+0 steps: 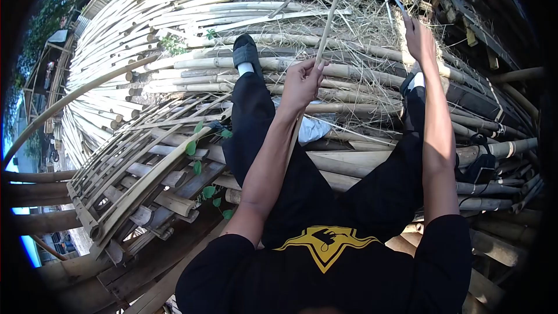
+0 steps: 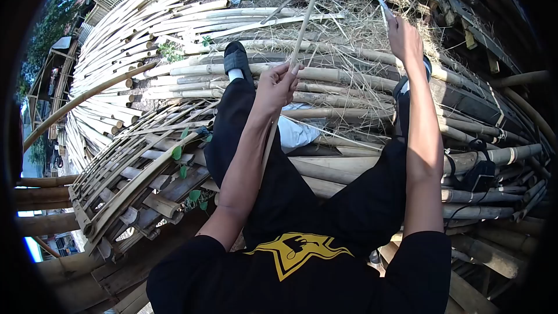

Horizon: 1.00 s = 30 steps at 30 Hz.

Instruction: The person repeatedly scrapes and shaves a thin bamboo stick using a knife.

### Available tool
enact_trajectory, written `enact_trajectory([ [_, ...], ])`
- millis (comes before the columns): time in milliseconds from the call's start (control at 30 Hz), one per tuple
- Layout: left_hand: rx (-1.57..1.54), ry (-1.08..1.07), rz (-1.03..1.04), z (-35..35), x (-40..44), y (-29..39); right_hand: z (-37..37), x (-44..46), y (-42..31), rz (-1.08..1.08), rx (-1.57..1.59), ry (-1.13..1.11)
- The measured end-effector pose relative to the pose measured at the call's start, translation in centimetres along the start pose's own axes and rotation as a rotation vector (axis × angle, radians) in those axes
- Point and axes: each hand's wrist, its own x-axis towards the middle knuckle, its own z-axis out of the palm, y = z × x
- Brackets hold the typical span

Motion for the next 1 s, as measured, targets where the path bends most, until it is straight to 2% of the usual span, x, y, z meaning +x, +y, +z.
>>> enact_trajectory([
  [100,0.086,0.000,0.061,0.3,1.2,0.3,-0.7,-0.9,-1.7,-0.090,0.267,0.152],
  [133,0.088,0.002,0.056,0.8,1.1,0.2,-0.3,-1.8,-2.3,-0.123,0.386,-0.058],
  [200,0.104,-0.007,0.068,1.1,1.6,-0.1,1.4,-4.7,-4.5,-0.338,0.353,-0.118],
  [233,0.173,0.032,0.056,0.9,1.8,-1.2,1.4,-6.0,-5.9,-0.309,0.300,-0.290],
  [300,0.240,0.077,0.048,1.1,2.0,-1.6,2.1,-7.5,-7.2,-0.386,0.280,-0.354],
  [367,0.425,0.144,0.175,1.6,1.9,-1.2,2.5,-8.2,-8.1,-0.421,0.221,-0.539],
  [500,0.538,0.232,0.289,1.9,2.3,-1.9,3.8,-8.7,-8.0,-0.502,0.185,-0.483],
  [567,0.729,0.312,0.387,2.0,1.9,-1.5,3.9,-9.0,-8.2,-0.469,0.151,-0.490],
  [700,0.662,0.329,0.342,2.2,1.5,-1.3,4.6,-8.8,-7.9,-0.486,0.075,-0.439],
  [833,0.680,0.318,0.403,1.9,2.0,-1.4,4.9,-7.9,-7.4,-0.494,0.051,-0.452],
  [900,0.674,0.303,0.429,1.7,1.8,-1.3,5.4,-7.4,-6.9,-0.563,0.045,-0.353],
  [967,0.745,0.302,0.389,1.7,1.2,-1.0,6.0,-5.4,-5.1,-0.397,0.064,-0.228],
  [1000,0.745,0.302,0.396,1.7,0.8,-1.1,5.2,-2.4,-2.4,-0.239,0.015,-0.169],
])
